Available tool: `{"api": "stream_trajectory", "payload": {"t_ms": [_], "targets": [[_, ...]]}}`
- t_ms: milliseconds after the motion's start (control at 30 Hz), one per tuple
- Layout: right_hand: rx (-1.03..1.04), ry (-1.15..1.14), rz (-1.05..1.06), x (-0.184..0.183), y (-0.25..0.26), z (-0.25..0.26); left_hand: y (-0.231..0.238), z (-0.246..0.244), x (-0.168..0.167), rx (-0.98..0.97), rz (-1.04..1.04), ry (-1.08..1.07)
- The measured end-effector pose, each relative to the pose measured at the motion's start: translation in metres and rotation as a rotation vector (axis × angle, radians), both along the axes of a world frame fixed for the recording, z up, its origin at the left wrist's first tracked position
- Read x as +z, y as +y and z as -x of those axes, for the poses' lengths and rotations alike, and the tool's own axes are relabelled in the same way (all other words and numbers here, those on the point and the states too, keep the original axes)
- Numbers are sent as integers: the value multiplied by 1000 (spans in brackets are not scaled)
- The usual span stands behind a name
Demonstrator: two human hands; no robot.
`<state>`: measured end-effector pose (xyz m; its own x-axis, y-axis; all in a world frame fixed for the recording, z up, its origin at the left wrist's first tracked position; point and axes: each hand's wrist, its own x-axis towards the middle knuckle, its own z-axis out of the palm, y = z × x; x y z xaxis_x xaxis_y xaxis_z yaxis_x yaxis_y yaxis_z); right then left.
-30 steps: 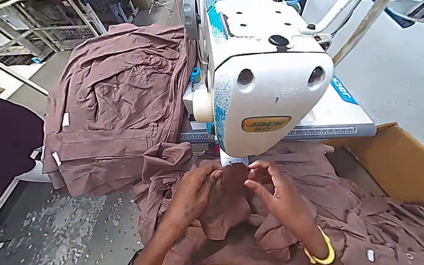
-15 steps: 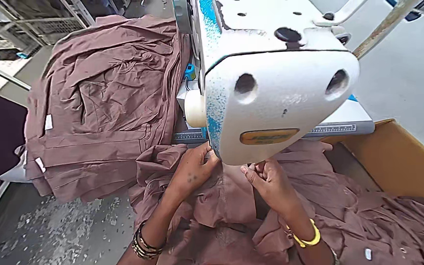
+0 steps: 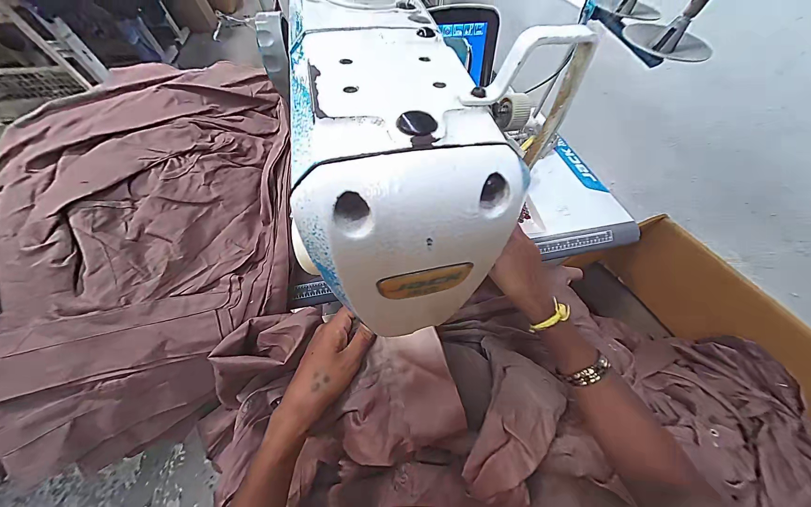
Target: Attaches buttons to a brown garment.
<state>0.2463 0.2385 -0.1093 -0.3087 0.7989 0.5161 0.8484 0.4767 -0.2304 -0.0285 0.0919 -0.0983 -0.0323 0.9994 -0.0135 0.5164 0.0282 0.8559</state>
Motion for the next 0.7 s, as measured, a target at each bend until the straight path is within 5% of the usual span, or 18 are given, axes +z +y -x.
{"api": "stream_trajectory", "payload": {"t_ms": [233,567,700], "targets": [[94,-49,-13,-9,9,-3,-4,-3,2,6,-28,-58],[49,400,331,30,-28,-4,-1,-5,0,62,-19,-77],[326,231,15,37,-52,22,-30,-5,-4,-124,-306,206]]}}
